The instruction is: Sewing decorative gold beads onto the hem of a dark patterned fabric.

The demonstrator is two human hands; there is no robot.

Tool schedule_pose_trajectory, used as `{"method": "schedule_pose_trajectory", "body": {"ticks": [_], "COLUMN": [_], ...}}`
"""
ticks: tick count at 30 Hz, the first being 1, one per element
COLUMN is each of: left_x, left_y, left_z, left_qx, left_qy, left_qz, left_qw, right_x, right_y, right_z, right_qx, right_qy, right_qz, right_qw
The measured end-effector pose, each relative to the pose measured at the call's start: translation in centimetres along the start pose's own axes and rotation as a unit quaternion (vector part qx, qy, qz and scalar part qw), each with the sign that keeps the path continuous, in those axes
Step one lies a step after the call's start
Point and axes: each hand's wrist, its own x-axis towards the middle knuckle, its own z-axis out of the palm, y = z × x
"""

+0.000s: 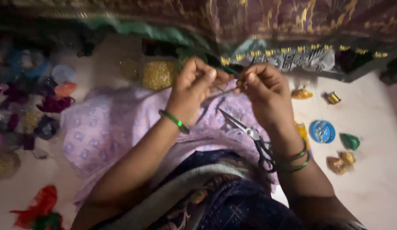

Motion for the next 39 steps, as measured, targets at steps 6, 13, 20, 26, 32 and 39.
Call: {"method": "schedule_pose_trajectory", "body": {"ticks": [6,13,20,26,32,39], "left_x": [2.3,5.0,5.2,4.1,2.4,0.6], "left_y": [-0.5,-2.1,-2.7,-1.0,-1.0,0.1], "left_z": [-2.0,-2.0,-2.1,-1.7,-2.0,-1.9], "left_qx": [0.084,0.151,0.136,0.264,0.299,0.438], "left_qy": [0.042,0.088,0.124,0.125,0.085,0.112], "left_qz": [-0.014,0.061,0.039,0.04,0.079,0.155], "left_qw": [0.995,0.983,0.982,0.955,0.947,0.878], "right_x": [-6.8,-18.0,-17.8,-18.1,-13.4,-8.3], "right_y": [2.0,4.6,2.2,3.8,0.2,-1.6], "right_z": [-8.0,-10.3,-9.7,-17.1,-10.1,-4.8], "right_qx": [-0.472,-0.671,-0.673,-0.592,-0.516,-0.594], "right_qy": [0.07,0.023,0.007,-0.071,0.036,-0.011], "right_qz": [0.133,0.006,0.24,0.26,0.277,0.153], "right_qw": [0.869,0.741,0.7,0.759,0.81,0.79]}}
